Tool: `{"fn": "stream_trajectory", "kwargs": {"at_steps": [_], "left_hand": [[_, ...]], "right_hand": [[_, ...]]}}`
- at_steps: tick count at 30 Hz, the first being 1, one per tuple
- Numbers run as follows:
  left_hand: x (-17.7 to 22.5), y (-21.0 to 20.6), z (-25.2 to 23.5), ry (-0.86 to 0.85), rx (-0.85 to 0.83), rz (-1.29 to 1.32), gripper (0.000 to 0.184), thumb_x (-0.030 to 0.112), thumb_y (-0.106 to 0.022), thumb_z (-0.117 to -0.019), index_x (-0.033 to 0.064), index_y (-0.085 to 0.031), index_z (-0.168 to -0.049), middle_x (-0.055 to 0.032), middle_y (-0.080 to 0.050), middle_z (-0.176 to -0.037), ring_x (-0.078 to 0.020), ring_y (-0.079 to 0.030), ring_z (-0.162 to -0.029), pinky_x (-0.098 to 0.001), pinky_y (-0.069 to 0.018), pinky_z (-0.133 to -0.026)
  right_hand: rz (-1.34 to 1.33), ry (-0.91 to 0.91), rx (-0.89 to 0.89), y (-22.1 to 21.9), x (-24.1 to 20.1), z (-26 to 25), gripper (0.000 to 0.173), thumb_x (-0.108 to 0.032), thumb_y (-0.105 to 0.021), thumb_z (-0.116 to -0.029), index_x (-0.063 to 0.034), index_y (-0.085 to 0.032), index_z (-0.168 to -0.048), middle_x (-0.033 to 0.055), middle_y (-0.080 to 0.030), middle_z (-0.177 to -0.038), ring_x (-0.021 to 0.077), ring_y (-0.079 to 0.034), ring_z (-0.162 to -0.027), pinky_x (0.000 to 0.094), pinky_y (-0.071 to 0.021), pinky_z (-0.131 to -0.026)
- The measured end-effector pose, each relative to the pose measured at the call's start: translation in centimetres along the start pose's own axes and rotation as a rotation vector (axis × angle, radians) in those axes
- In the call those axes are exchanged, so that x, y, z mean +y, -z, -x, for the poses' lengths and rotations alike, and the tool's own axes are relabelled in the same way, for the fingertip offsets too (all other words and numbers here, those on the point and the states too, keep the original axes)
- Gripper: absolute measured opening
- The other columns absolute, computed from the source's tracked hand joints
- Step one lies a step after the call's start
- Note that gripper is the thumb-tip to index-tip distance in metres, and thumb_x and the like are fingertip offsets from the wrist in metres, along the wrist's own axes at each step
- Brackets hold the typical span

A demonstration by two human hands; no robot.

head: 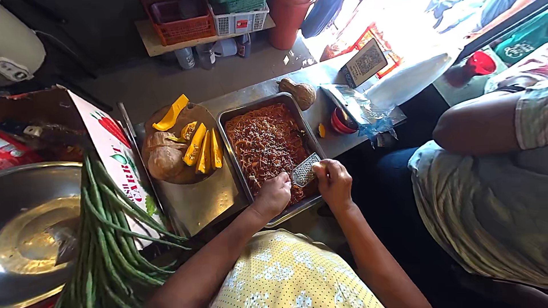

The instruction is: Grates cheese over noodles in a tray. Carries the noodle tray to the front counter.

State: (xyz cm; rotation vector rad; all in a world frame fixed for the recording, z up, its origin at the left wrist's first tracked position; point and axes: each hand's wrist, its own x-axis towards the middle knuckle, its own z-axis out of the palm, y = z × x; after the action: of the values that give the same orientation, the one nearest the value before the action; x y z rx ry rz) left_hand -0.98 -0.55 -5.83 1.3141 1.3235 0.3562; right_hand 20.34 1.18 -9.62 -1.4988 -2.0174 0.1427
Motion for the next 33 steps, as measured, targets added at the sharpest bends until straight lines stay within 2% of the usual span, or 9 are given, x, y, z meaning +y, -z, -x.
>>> {"fn": "stream_trajectory", "kwargs": {"at_steps": [5,10,12,14,17,20,25,30,33], "left_hand": [[-1.0,0.0,0.2,0.029,0.007,0.039,0.027,0.018,-0.038,-0.1078,0.0037,-0.060,-0.108,-0.0088,-0.059,-0.090,-0.0185,-0.058,-0.077,-0.0392,-0.0493,-0.073],[-2.1,0.1,2.2,0.051,-0.016,0.053,0.025,0.019,-0.039,-0.1081,0.0056,-0.061,-0.107,-0.0063,-0.058,-0.088,-0.0149,-0.056,-0.074,-0.0350,-0.0489,-0.070],[-2.8,0.3,3.1,0.088,-0.002,0.098,0.024,0.019,-0.040,-0.1083,0.0062,-0.061,-0.107,-0.0062,-0.059,-0.090,-0.0143,-0.057,-0.074,-0.0342,-0.0499,-0.068],[-3.8,0.7,3.9,0.125,0.032,0.161,0.023,0.019,-0.041,-0.1082,0.0068,-0.061,-0.106,-0.0040,-0.057,-0.085,-0.0122,-0.054,-0.068,-0.0310,-0.0472,-0.062],[-5.1,1.0,5.3,0.143,0.062,0.218,0.020,0.018,-0.041,-0.1079,0.0098,-0.057,-0.100,0.0018,-0.047,-0.071,-0.0076,-0.042,-0.054,-0.0243,-0.0371,-0.051],[-5.6,0.4,6.4,0.155,0.065,0.201,0.020,0.018,-0.042,-0.1074,0.0104,-0.058,-0.098,0.0018,-0.048,-0.072,-0.0083,-0.043,-0.055,-0.0252,-0.0383,-0.052],[-6.1,0.1,7.0,0.152,0.182,0.141,0.022,0.018,-0.041,-0.1077,0.0090,-0.060,-0.102,-0.0004,-0.053,-0.078,-0.0098,-0.049,-0.060,-0.0285,-0.0438,-0.057],[-5.1,-0.6,8.1,0.136,0.195,-0.059,0.027,0.021,-0.038,-0.1088,0.0067,-0.061,-0.107,-0.0046,-0.058,-0.083,-0.0142,-0.056,-0.067,-0.0342,-0.0489,-0.066],[-4.7,-0.4,8.2,0.118,0.256,-0.144,0.030,0.022,-0.037,-0.1086,0.0054,-0.062,-0.108,-0.0082,-0.061,-0.083,-0.0195,-0.061,-0.073,-0.0402,-0.0515,-0.071]], "right_hand": [[-0.067,0.054,-0.103,0.1,-1.9,2.2,0.029,-0.024,-0.058,-0.1018,0.0004,-0.073,-0.106,0.0147,-0.074,-0.099,0.0285,-0.073,-0.096,0.0434,-0.0600,-0.089],[-0.054,0.035,-0.040,-0.8,1.0,1.2,0.029,-0.024,-0.057,-0.1025,0.0013,-0.072,-0.106,0.0163,-0.073,-0.098,0.0309,-0.072,-0.094,0.0470,-0.0595,-0.086],[-0.120,0.068,-0.118,-0.9,-0.4,1.7,0.030,-0.025,-0.056,-0.1034,0.0008,-0.072,-0.106,0.0154,-0.073,-0.101,0.0292,-0.072,-0.097,0.0463,-0.0598,-0.088],[-0.206,0.181,-0.236,-0.9,-2.9,2.9,0.029,-0.025,-0.055,-0.1040,-0.0025,-0.073,-0.106,0.0125,-0.074,-0.100,0.0267,-0.072,-0.097,0.0437,-0.0599,-0.089],[-0.216,0.252,-0.247,-1.1,-2.9,2.6,0.026,-0.023,-0.054,-0.1035,-0.0044,-0.073,-0.104,0.0108,-0.074,-0.095,0.0256,-0.072,-0.093,0.0429,-0.0599,-0.085],[-0.176,0.173,-0.182,-2.2,-1.0,1.4,0.023,-0.021,-0.059,-0.1006,-0.0020,-0.073,-0.103,0.0136,-0.073,-0.098,0.0286,-0.072,-0.095,0.0456,-0.0600,-0.087],[-0.298,0.328,-0.375,-1.9,-5.0,3.0,0.024,-0.023,-0.054,-0.1040,-0.0063,-0.072,-0.103,0.0099,-0.074,-0.096,0.0257,-0.072,-0.096,0.0431,-0.0591,-0.089],[-0.230,0.222,-0.251,-3.0,-2.8,0.0,0.021,-0.018,-0.059,-0.0998,-0.0027,-0.073,-0.101,0.0122,-0.073,-0.097,0.0282,-0.072,-0.096,0.0464,-0.0595,-0.087],[-0.306,0.294,-0.368,-2.7,-6.1,0.9,0.021,-0.018,-0.056,-0.1021,-0.0064,-0.073,-0.102,0.0093,-0.074,-0.098,0.0260,-0.071,-0.099,0.0447,-0.0589,-0.090]]}}
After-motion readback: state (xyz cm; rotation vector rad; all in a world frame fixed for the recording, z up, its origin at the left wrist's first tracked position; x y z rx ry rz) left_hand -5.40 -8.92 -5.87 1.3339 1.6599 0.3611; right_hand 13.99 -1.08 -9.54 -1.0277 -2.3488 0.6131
